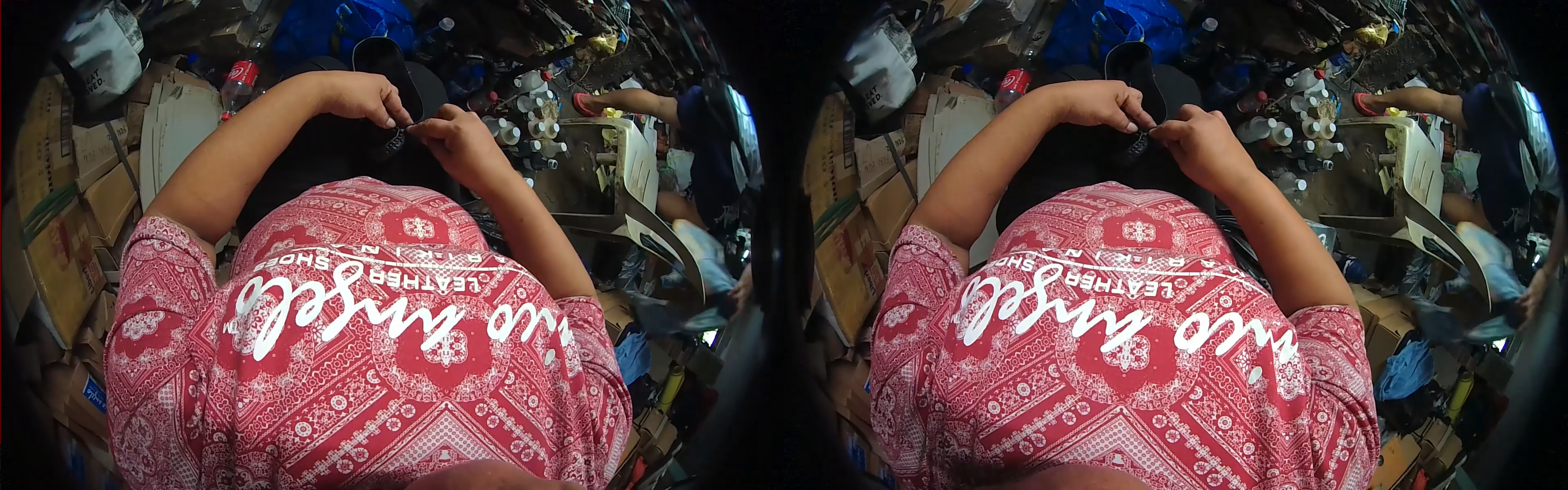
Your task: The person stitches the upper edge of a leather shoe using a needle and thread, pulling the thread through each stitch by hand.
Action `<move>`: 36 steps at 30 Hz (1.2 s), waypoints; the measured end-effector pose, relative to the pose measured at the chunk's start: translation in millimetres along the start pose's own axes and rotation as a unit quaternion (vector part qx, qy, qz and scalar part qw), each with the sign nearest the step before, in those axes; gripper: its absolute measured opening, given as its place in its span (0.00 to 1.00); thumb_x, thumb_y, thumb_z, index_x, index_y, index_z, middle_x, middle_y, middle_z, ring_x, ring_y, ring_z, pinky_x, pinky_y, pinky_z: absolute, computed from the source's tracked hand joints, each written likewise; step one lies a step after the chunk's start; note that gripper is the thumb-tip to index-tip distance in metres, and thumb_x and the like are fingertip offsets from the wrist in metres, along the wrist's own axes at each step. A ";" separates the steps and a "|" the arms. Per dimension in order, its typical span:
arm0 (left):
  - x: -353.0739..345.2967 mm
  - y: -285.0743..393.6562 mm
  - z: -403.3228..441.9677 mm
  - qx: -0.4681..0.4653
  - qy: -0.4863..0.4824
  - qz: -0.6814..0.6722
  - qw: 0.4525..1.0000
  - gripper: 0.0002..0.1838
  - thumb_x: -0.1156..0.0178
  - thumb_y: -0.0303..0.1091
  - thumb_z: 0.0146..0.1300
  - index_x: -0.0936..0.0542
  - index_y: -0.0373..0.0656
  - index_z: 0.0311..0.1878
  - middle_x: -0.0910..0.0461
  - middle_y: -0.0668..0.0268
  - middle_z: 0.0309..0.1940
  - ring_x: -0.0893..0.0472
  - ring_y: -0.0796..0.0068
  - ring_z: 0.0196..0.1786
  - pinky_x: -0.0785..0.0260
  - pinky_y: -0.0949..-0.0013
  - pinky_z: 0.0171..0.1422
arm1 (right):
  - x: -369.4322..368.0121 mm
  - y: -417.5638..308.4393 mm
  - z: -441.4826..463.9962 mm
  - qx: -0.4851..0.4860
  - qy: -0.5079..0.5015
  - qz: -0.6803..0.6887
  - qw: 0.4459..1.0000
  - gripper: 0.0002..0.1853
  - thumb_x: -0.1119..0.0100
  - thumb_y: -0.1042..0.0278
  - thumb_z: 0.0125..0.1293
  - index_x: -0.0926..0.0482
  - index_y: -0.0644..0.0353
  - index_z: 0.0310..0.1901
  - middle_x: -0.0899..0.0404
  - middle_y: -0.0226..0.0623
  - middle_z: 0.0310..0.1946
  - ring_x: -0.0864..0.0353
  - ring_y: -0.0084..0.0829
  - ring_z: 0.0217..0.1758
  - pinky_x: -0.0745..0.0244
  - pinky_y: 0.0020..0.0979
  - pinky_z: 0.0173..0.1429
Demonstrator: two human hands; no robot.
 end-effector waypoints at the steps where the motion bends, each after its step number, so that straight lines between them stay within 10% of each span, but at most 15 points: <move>1: -0.1 0.7 -0.7 -0.001 -0.001 -0.001 1.000 0.19 0.38 0.31 0.56 0.18 0.43 0.53 0.20 0.63 0.45 0.22 0.67 0.51 0.34 0.67 0.61 | 2.7 -2.9 2.0 0.002 -0.022 -0.016 1.000 0.11 0.42 0.72 0.56 0.14 0.48 0.39 0.23 0.38 0.29 0.22 0.40 0.37 0.32 0.38 0.47; 8: -2.5 2.8 4.6 -0.049 0.018 0.061 0.997 0.19 0.37 0.26 0.51 0.17 0.45 0.49 0.21 0.60 0.40 0.22 0.66 0.46 0.32 0.66 0.54 | 15.0 -15.3 25.5 0.049 -0.116 -0.169 0.978 0.12 0.43 0.76 0.56 0.16 0.53 0.40 0.23 0.43 0.31 0.21 0.46 0.37 0.26 0.39 0.41; 28: -17.4 -5.5 2.0 -0.095 0.183 0.106 0.973 0.14 0.31 0.24 0.45 0.17 0.44 0.39 0.25 0.65 0.36 0.22 0.66 0.43 0.29 0.69 0.50 | -13.4 13.5 18.7 -0.089 -0.048 0.083 0.991 0.10 0.33 0.66 0.51 0.15 0.54 0.36 0.19 0.44 0.31 0.19 0.43 0.39 0.25 0.37 0.46; 31: -36.1 12.2 -25.3 -0.058 0.418 0.156 0.893 0.20 0.31 0.33 0.48 0.22 0.45 0.47 0.23 0.58 0.40 0.22 0.55 0.47 0.29 0.59 0.52 | -4.3 13.1 14.1 -0.129 -0.058 0.150 0.979 0.08 0.32 0.69 0.55 0.17 0.61 0.36 0.19 0.35 0.29 0.19 0.26 0.36 0.25 0.27 0.44; 36: -48.5 9.5 -90.6 0.037 0.271 0.154 0.949 0.14 0.36 0.29 0.55 0.21 0.39 0.45 0.21 0.55 0.44 0.21 0.56 0.48 0.29 0.62 0.54 | 18.3 49.8 -25.4 -0.280 -0.143 0.404 0.859 0.13 0.40 0.58 0.64 0.17 0.60 0.37 0.20 0.28 0.27 0.23 0.22 0.31 0.26 0.29 0.46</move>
Point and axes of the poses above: each hand's wrist, its own z-axis towards the middle knuckle, its own x-axis out of the back of the hand, y = z × x, the point moved 1 cm from there along z, towards the middle knuckle
